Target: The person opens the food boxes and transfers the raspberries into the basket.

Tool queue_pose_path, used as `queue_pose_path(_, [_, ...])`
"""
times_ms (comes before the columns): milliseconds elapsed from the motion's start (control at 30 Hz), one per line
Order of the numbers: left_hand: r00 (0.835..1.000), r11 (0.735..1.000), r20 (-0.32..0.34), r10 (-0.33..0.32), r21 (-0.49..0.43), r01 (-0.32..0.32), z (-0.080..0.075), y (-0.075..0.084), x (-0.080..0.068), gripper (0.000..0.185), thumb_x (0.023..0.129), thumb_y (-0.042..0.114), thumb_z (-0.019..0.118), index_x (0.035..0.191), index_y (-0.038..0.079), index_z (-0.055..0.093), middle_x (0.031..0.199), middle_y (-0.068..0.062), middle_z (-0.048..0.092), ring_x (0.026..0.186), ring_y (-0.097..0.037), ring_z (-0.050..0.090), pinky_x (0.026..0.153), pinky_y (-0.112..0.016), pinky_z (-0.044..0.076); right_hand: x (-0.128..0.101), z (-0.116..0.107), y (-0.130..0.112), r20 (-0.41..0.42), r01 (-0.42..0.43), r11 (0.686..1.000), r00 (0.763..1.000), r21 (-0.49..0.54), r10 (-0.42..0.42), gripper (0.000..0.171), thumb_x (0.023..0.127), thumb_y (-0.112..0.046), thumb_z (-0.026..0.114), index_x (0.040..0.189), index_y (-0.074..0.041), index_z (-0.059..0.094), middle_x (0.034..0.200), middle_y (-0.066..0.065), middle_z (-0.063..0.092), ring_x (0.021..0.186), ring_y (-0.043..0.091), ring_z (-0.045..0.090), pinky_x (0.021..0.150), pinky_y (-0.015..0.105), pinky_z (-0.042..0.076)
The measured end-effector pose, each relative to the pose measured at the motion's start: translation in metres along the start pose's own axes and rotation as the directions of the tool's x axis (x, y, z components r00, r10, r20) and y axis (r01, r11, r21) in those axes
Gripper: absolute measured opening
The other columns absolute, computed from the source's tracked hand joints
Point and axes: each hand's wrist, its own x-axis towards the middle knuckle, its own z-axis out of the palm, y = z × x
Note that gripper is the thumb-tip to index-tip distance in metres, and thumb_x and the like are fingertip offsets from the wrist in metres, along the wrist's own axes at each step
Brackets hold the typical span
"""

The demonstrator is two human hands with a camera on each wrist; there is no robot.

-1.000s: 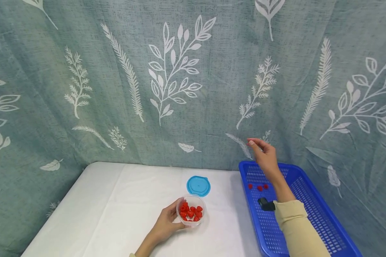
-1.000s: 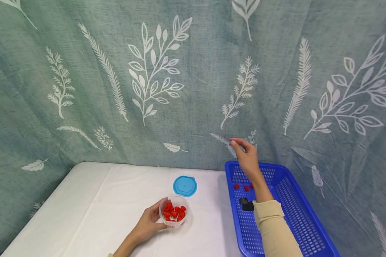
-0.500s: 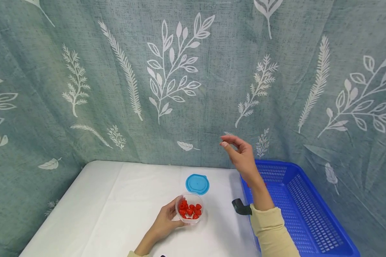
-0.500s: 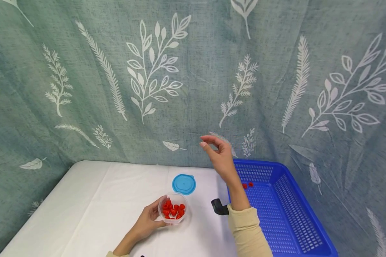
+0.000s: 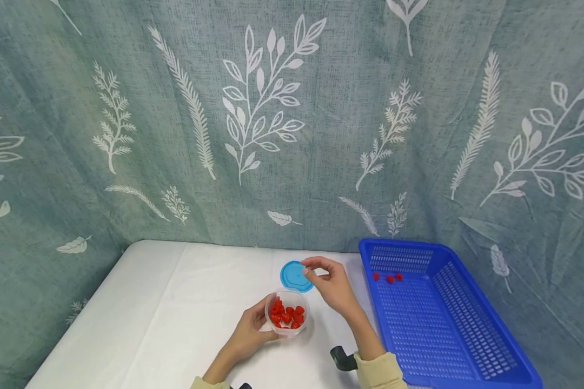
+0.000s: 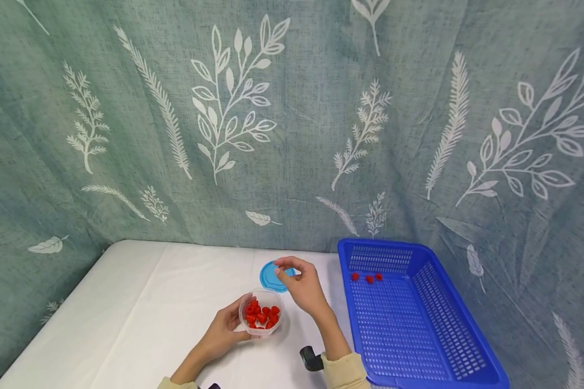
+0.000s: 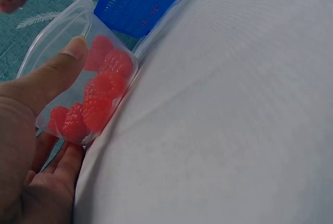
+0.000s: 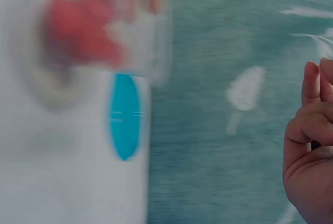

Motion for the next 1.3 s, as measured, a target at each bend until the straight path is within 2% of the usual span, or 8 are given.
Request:
queue_pose_path(167, [1.0, 1.0, 0.005, 0.013, -0.005, -0.013, 0.0, 0.001, 0.001, 0.091, 0.081, 0.01, 0.086, 0.157, 0.005, 0.036, 0.158, -0.016, 0.043, 0.148, -0.032, 0.038, 0.119, -0.032, 0.035, -0.014, 0.017, 0.03, 0.1, -0.037, 0.993, 0.994, -0.112, 0.048, 0.015, 0.093, -0.009, 0.072, 0.108, -0.008, 0.076, 0.097, 0.009, 0.07, 0.053, 0.004, 0.045, 0.045, 0.017, 0.042])
queue_pose_path(400, [1.0, 1.0, 0.002, -0.004, 0.009, 0.004, 0.0, 0.004, 0.0, 0.091, 0.081, 0.008, 0.086, 0.157, 0.004, 0.036, 0.157, -0.016, 0.044, 0.148, -0.031, 0.038, 0.118, -0.029, 0.036, -0.03, 0.029, 0.048, 0.146, 0.0, 0.939, 0.988, -0.345, 0.054, 0.014, 0.089, -0.005, 0.075, 0.102, -0.01, 0.077, 0.092, -0.002, 0.074, 0.078, 0.013, 0.057, 0.058, 0.02, 0.049])
queue_pose_path(567, [1.0, 1.0, 0.001, -0.004, 0.016, 0.004, 0.0, 0.006, -0.001, 0.091, 0.081, 0.008, 0.086, 0.157, 0.003, 0.036, 0.157, -0.017, 0.044, 0.148, -0.033, 0.038, 0.118, -0.028, 0.036, -0.034, 0.033, 0.042, 0.149, 0.05, 0.833, 0.988, -0.55, 0.038, 0.014, 0.087, -0.009, 0.078, 0.1, -0.013, 0.079, 0.092, -0.005, 0.076, 0.086, 0.015, 0.067, 0.076, 0.036, 0.06])
queue_pose_path(767, [1.0, 1.0, 0.006, -0.016, 0.023, 0.016, -0.001, 0.006, 0.0, 0.091, 0.081, 0.01, 0.086, 0.157, 0.005, 0.036, 0.158, -0.016, 0.043, 0.148, -0.033, 0.038, 0.116, -0.026, 0.038, -0.033, 0.038, 0.033, 0.159, 0.083, 0.71, 0.986, -0.7, 0.041, 0.015, 0.084, -0.009, 0.08, 0.098, -0.011, 0.08, 0.089, -0.001, 0.077, 0.073, 0.014, 0.066, 0.062, 0.032, 0.058])
queue_pose_path(833, [1.0, 1.0, 0.011, -0.017, 0.018, 0.017, -0.001, 0.005, 0.0, 0.091, 0.081, 0.009, 0.085, 0.157, 0.004, 0.035, 0.159, -0.017, 0.042, 0.148, -0.033, 0.037, 0.117, -0.026, 0.037, -0.033, 0.039, 0.034, 0.167, 0.075, 0.72, 0.984, -0.69, 0.057, 0.014, 0.084, -0.01, 0.08, 0.098, -0.012, 0.081, 0.09, -0.002, 0.078, 0.074, 0.013, 0.066, 0.063, 0.031, 0.057])
queue_pose_path(1067, [1.0, 1.0, 0.014, -0.015, 0.016, 0.015, -0.002, 0.007, -0.001, 0.092, 0.082, 0.009, 0.085, 0.157, 0.003, 0.034, 0.158, -0.017, 0.042, 0.148, -0.033, 0.038, 0.117, -0.026, 0.037, -0.031, 0.036, 0.039, 0.186, -0.001, 0.84, 0.975, -0.543, 0.121, 0.019, 0.085, -0.008, 0.08, 0.103, -0.013, 0.08, 0.104, -0.001, 0.077, 0.093, 0.025, 0.068, 0.079, 0.047, 0.061])
queue_pose_path(1200, [1.0, 1.0, 0.011, -0.015, 0.019, 0.015, -0.002, 0.007, -0.001, 0.091, 0.082, 0.009, 0.085, 0.157, 0.004, 0.035, 0.158, -0.016, 0.044, 0.148, -0.032, 0.038, 0.117, -0.026, 0.037, -0.03, 0.037, 0.037, 0.186, -0.002, 0.811, 0.973, -0.585, 0.137, 0.022, 0.084, -0.011, 0.081, 0.106, -0.011, 0.08, 0.107, 0.003, 0.078, 0.105, 0.03, 0.07, 0.088, 0.053, 0.06])
queue_pose_path(1300, [1.0, 1.0, 0.012, -0.014, 0.009, 0.013, -0.002, 0.006, -0.001, 0.091, 0.081, 0.009, 0.086, 0.157, 0.006, 0.035, 0.158, -0.015, 0.044, 0.148, -0.031, 0.038, 0.118, -0.026, 0.036, -0.028, 0.039, 0.033, 0.205, 0.022, 0.765, 0.968, -0.644, 0.144, 0.024, 0.083, -0.013, 0.082, 0.107, -0.011, 0.08, 0.105, 0.004, 0.078, 0.099, 0.03, 0.07, 0.081, 0.05, 0.061])
